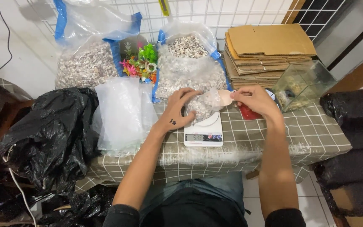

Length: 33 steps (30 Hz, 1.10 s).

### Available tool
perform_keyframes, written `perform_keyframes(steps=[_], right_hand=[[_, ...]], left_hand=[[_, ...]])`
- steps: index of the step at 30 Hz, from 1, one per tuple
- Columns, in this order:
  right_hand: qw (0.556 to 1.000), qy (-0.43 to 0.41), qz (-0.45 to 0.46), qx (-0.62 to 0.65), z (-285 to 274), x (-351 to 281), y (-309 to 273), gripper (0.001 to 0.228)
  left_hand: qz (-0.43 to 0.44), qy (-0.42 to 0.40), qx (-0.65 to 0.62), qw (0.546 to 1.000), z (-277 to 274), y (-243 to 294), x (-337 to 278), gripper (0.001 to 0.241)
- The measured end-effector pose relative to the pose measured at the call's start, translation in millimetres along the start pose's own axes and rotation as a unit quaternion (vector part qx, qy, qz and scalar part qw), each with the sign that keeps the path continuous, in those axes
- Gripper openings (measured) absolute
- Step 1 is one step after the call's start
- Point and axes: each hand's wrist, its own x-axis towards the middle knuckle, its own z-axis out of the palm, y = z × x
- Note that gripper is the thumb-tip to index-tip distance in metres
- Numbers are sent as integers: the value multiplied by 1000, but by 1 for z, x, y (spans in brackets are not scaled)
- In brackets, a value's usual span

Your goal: Scooping small white pebbles from a large bag into a smaller bag on a digital scale to reach a specific weight.

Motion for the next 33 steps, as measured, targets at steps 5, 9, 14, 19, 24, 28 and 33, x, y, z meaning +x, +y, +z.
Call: perform_keyframes(steps=[5, 9, 14, 19, 24, 28, 33], right_hand=[[1000, 22, -10, 0, -15, -10, 3, 17], [999, 38, -23, 1, -22, -15, 2, 14], [997, 72, -26, -26, -32, -15, 17, 15], [992, 109, -19, -52, -41, -18, 11, 17], [964, 179, -36, -190, -36, 45, 39, 41], [947, 214, -83, -224, 2, 144, 28, 37], [871, 278, -238, -327, 57, 186, -4, 13]], left_hand=[[39, 134, 33, 990, 11, -31, 8, 46], [62, 258, 32, 964, -3, -8, 3, 36], [74, 307, 23, 949, -4, -7, 3, 31], [83, 331, 21, 940, -5, 0, 2, 30], [86, 340, 36, 936, -3, -6, 6, 30], [83, 348, 45, 933, 0, -13, 5, 30], [75, 345, 61, 933, 2, -18, 2, 31]])
